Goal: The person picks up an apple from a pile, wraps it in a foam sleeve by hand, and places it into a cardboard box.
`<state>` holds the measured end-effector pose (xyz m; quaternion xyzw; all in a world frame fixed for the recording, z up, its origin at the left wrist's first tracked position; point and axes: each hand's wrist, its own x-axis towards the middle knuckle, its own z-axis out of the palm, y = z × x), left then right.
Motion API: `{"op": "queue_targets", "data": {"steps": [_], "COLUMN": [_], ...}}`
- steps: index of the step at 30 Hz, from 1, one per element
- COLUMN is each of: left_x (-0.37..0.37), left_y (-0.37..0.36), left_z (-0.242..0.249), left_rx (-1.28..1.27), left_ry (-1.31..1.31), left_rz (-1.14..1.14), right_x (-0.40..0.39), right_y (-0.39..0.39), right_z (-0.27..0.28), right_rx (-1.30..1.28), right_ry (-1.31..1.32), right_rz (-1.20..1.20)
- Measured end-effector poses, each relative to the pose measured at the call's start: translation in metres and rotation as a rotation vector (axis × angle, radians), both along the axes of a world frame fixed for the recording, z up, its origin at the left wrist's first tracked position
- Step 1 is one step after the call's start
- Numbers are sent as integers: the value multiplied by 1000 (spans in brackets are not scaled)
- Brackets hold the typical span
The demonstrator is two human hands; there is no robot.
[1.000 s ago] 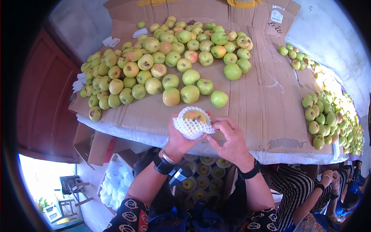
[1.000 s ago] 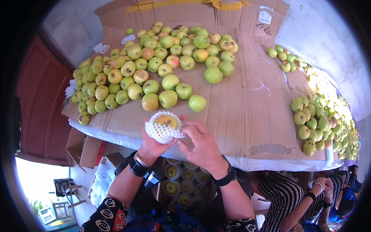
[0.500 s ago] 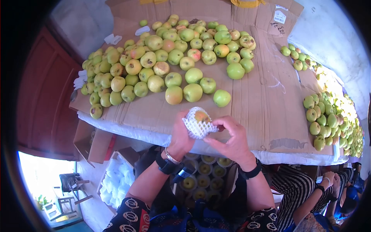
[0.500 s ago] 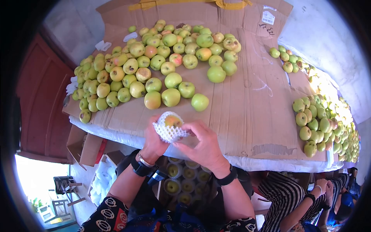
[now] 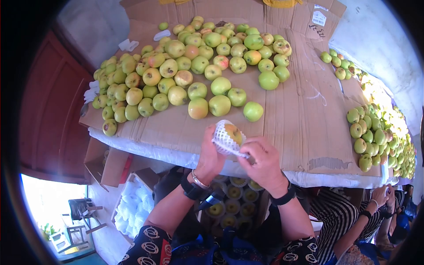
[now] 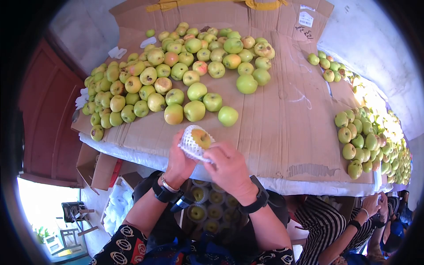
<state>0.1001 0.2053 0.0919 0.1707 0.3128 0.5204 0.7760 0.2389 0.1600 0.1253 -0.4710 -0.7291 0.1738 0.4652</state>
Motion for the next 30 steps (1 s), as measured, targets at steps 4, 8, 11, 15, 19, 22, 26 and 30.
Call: {"op": "queue_targets", "data": {"steps": [4,8,11,15,19,22,26,30], "left_x": [-7,-11,-12,-5,4,5,10,6], "left_y": [2,9,6,3,-5,-8,-11,-6], "left_z": [-19,13,11,17,17,15,16,19], "left_rx": [614,89,126,316,336,328,239,266], "left_ry": [752,-240,-224,-173,-236,-246,-173,95], "left_rz": [144,30,8,-47,-130,-130,-127,-256], "right_x": [-5,6,7,-5,-27,-22,-10,-6], "right_y": [1,-3,-3,-1,3,7,7,6], "right_z": [4,3,4,1,-6,-7,-9,-23], "right_rx": [134,-70,-159,-115,-266,-237,-264,-329], "right_ry": [-81,39,144,262,680,557,350,458], "right_rz": [22,2,-128,-36,74,69,1,-86]}}
